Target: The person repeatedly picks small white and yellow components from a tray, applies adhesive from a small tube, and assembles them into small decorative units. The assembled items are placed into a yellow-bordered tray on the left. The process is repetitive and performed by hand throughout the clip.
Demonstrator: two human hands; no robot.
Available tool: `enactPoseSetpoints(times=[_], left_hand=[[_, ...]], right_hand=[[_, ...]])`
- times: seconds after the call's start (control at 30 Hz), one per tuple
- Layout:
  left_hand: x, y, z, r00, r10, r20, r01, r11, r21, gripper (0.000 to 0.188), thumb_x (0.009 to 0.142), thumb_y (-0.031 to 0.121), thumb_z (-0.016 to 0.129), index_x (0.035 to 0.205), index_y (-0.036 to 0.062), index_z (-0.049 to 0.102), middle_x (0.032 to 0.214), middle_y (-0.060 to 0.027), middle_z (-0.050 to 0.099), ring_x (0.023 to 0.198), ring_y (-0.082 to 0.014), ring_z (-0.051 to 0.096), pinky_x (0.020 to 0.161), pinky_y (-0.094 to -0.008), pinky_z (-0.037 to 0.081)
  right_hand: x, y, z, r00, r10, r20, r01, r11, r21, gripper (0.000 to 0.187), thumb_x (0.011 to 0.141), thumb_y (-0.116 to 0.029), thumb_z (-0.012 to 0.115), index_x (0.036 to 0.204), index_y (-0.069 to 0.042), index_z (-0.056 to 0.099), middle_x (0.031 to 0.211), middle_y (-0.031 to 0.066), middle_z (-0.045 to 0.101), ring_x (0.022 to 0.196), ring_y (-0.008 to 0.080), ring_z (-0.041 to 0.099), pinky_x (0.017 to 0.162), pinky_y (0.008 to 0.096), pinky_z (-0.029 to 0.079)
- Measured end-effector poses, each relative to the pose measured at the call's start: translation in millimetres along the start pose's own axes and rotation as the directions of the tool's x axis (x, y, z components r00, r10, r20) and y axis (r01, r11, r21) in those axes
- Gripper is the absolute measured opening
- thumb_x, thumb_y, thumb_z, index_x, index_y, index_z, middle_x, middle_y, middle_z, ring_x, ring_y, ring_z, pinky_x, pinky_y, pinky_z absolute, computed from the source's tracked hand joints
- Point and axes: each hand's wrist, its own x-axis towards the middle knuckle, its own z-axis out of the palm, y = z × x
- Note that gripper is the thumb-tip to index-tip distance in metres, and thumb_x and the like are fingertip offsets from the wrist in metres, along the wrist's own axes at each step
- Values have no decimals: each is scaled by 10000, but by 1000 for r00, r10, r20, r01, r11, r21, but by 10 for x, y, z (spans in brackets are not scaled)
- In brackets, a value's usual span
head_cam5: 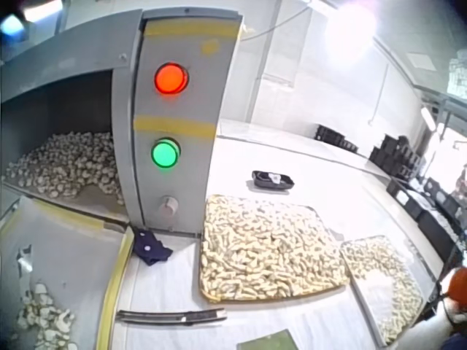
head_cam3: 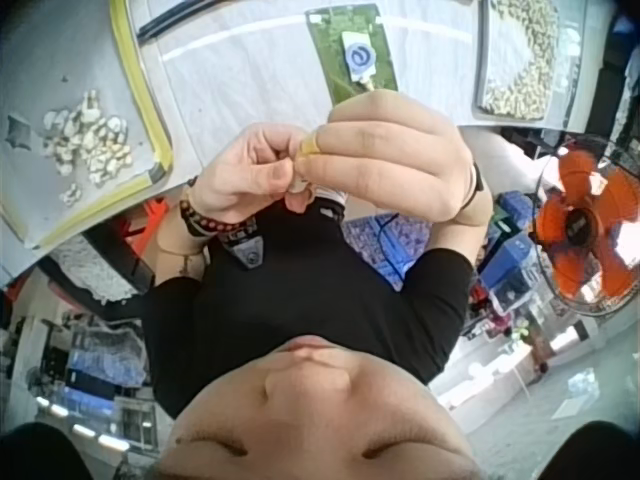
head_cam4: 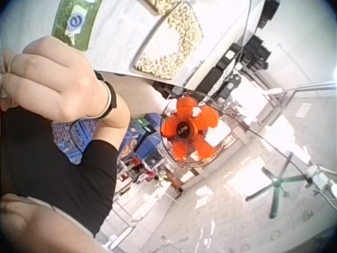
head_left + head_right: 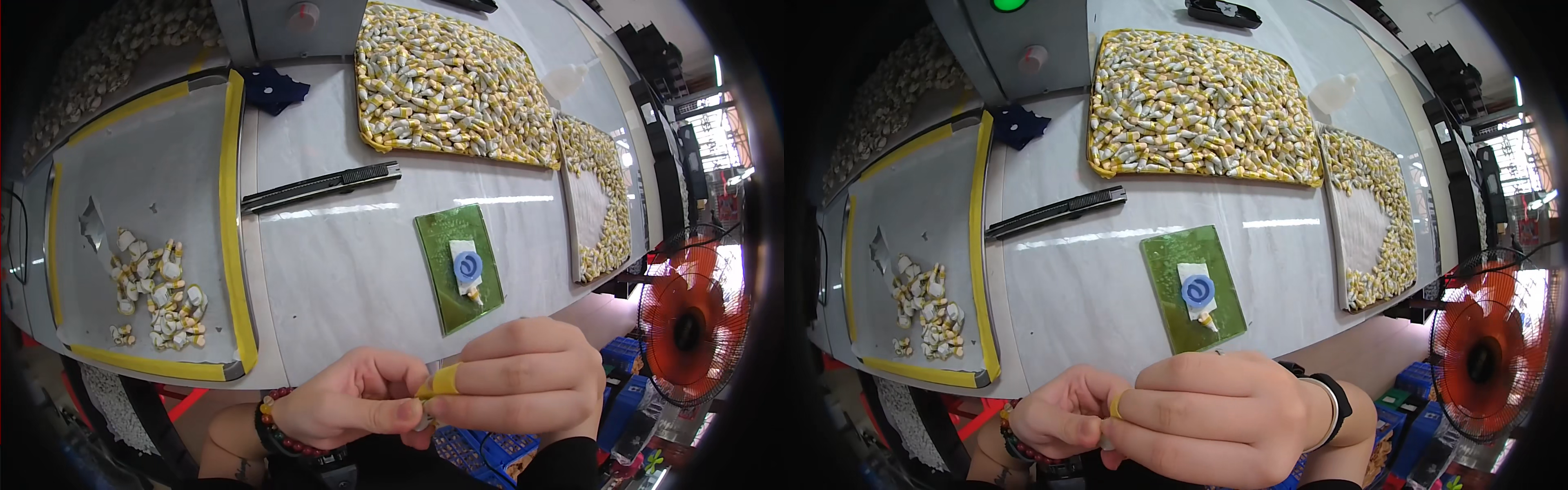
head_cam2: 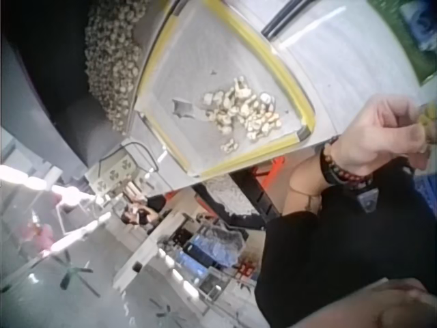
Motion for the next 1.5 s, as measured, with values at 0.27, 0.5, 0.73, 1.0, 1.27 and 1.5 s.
enactPoseSetpoints(times=[0.27, 0.5, 0.73, 1.0, 1.27, 1.5], left_hand=[[-14, 8, 139, 987, 145, -76, -123, 961, 248, 209, 834, 97, 656, 982, -19, 564, 910, -54, 618, 817, -100, 586, 762, -227, 471], [-10, 7, 139, 905, 424, 24, -323, 651, 687, 244, 738, 45, 744, 933, -24, 614, 843, -63, 645, 779, -108, 607, 714, -233, 476], [-35, -12, 142, 889, 458, -9, -310, 614, 726, 304, 607, -36, 802, 852, -58, 624, 804, -163, 639, 716, -205, 621, 634, -279, 487], [-54, -22, 205, 909, 416, -25, -317, 728, 607, 350, 662, 58, 795, 928, -76, 611, 813, -143, 623, 681, -166, 603, 584, -243, 463], [-72, -12, 151, 932, 358, 50, -320, 750, 579, 370, 658, 19, 790, 957, -77, 594, 860, -138, 601, 732, -165, 625, 625, -238, 494], [-96, 27, 119, 915, 376, 143, -382, 698, 606, 378, 634, -20, 792, 950, -66, 591, 856, -146, 601, 778, -194, 626, 684, -285, 517]], right_hand=[[-94, -23, 55, 984, 86, -153, -72, 993, 95, 103, 706, -78, 652, 783, -20, 688, 799, 88, 671, 637, 180, 621, 547, 241, 499], [-205, -7, -35, 995, -71, -74, 67, 996, -54, 111, 714, -32, 647, 817, -26, 688, 820, 83, 665, 648, 169, 590, 548, 240, 483], [-168, 4, -229, 990, -136, -47, 129, 983, -127, 107, 720, -91, 663, 807, -40, 695, 832, 91, 656, 665, 175, 577, 561, 253, 461], [-692, 925, -1472, 712, 471, -522, -700, 534, -473, 192, 749, -55, 663, 935, -23, 632, 831, 71, 658, 704, 154, 596, 630, 258, 469], [-1032, 1852, -1581, 644, 663, -383, -762, 508, -402, 229, 728, -80, 685, 939, -15, 623, 815, 95, 631, 733, 176, 595, 675, 286, 477], [-1166, 1951, -1581, 757, 503, -417, -647, 489, -585, 116, 808, -29, 588, 864, -8, 488, 739, 55, 544, 718, 145, 543, 639, 251, 444]])
